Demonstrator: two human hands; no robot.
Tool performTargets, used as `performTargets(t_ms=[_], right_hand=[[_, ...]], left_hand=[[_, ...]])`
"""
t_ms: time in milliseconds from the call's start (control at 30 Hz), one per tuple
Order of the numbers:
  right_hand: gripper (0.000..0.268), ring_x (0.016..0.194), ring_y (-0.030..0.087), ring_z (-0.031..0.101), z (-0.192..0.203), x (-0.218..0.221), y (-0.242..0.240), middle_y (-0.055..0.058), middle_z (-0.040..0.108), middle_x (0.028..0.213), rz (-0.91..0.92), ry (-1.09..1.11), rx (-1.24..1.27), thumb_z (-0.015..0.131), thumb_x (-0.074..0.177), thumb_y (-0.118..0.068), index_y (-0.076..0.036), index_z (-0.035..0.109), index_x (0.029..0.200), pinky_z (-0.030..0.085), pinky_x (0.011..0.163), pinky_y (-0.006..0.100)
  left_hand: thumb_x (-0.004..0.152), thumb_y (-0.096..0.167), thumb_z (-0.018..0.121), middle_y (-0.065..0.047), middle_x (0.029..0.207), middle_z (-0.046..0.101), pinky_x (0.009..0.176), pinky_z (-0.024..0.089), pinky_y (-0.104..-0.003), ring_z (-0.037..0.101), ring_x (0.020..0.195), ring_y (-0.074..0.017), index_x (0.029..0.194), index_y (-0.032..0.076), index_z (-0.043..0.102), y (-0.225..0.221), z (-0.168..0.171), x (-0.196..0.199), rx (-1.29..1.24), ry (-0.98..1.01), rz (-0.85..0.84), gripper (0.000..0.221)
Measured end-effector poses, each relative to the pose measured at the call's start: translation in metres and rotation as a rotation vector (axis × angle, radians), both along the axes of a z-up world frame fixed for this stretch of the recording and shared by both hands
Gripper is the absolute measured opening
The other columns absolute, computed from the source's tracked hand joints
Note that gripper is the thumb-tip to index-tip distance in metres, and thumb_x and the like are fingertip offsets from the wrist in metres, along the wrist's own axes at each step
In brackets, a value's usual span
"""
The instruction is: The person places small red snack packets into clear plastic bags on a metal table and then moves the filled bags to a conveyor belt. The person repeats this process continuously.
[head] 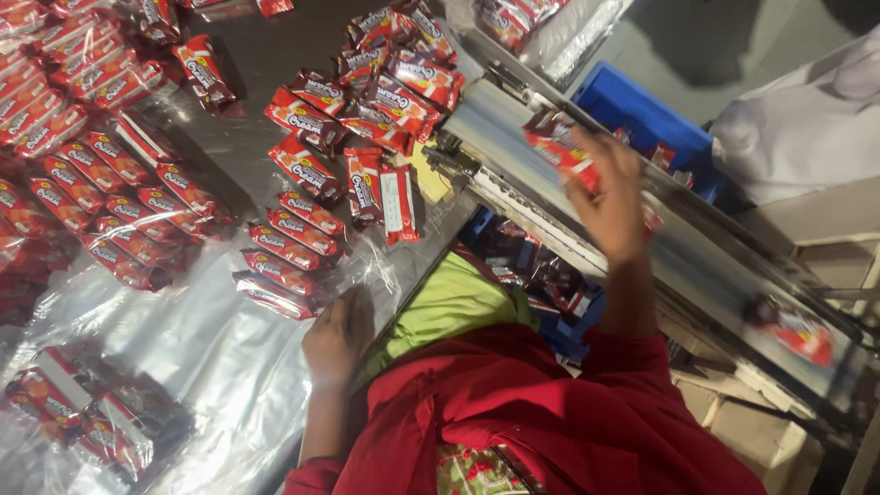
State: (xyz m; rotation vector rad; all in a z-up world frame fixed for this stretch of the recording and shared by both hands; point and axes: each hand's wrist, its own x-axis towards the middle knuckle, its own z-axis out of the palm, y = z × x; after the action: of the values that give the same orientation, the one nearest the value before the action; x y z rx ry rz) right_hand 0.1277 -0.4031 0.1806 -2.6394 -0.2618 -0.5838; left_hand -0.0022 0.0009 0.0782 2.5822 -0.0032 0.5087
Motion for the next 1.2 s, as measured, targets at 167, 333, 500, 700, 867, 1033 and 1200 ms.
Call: performTargets(t_ms=[167,333,500,700,867,1033,1200], right_hand=[[0.081,0.116,0.034,0.062,0.016,-0.006,-0.008,0.014,0.057,0.136,0.025,0.283,0.066,0.081,0.085,-0.026,-0.022,0.045,0.158,0.053,0.092,0.041],[0.075,0.134,0.034,0.06,0.03,-0.016,-0.019,0.019,0.049,0.154,0.248,-0.021,0.513,0.078,0.102,-0.019,-0.015,0.038,0.166,0.055,0.112,0.041],[0.103,0.129,0.031,0.053,0.018,-0.023,-0.035,0.021,0.047,0.143,0.046,0.215,0.16,0.089,0.078,-0.022,-0.011,0.033,0.163,0.048,0.106,0.047],[0.102,0.141,0.023,0.043,-0.068,-0.039,0.051,0.012,0.043,0.155,0.901,1.173,1.001,0.089,0.075,-0.023,-0.003,0.034,0.159,0.036,0.116,0.041],[0.079,0.124,0.032,0.06,-0.143,-0.071,0.184,0.021,0.063,0.135,0.535,1.195,1.259,0.082,0.086,-0.02,0.006,0.043,0.15,0.049,0.108,0.044],[0.085,0.108,0.051,0.059,-0.175,-0.076,0.247,0.031,0.062,0.118,0.458,0.539,0.358,0.079,0.072,-0.01,0.002,0.036,0.144,0.048,0.09,0.055],[0.077,0.118,0.051,0.059,-0.172,-0.074,0.236,0.033,0.058,0.135,0.654,0.222,0.16,0.062,0.083,0.002,-0.001,0.034,0.155,0.049,0.099,0.055]], left_hand=[[0.089,0.023,0.074,-0.012,0.084,0.074,0.059,0.054,-0.044,0.069,0.068,-0.0328,0.112,0.017,0.074,-0.003,0.012,0.003,-0.003,0.006,-0.001,0.024],[0.096,0.015,0.068,-0.011,0.084,0.073,0.063,0.054,-0.037,0.07,0.069,-0.0261,0.11,0.011,0.076,0.007,0.005,-0.01,-0.269,0.023,-0.02,0.017],[0.099,0.01,0.065,-0.012,0.09,0.07,0.071,0.052,-0.032,0.068,0.077,-0.0216,0.102,0.003,0.073,0.013,-0.015,-0.015,-0.491,-0.177,0.13,0.011],[0.1,0.011,0.066,-0.011,0.086,0.064,0.077,0.047,-0.03,0.059,0.082,-0.0173,0.096,0.0,0.069,0.019,-0.022,-0.004,-0.808,-0.138,0.193,0.012],[0.101,0.009,0.062,-0.012,0.095,0.069,0.085,0.052,-0.032,0.065,0.09,-0.0193,0.105,0.0,0.067,0.001,-0.017,-0.003,-0.817,-0.231,0.19,0.011],[0.094,0.008,0.072,-0.013,0.095,0.073,0.075,0.057,-0.038,0.072,0.084,-0.0285,0.105,0.006,0.07,-0.024,-0.023,-0.029,-0.444,-0.311,-0.144,0.012],[0.095,0.003,0.066,-0.013,0.095,0.074,0.075,0.06,-0.039,0.077,0.082,-0.0288,0.111,0.004,0.063,-0.022,-0.023,-0.025,-0.79,-0.269,0.007,0.016]])
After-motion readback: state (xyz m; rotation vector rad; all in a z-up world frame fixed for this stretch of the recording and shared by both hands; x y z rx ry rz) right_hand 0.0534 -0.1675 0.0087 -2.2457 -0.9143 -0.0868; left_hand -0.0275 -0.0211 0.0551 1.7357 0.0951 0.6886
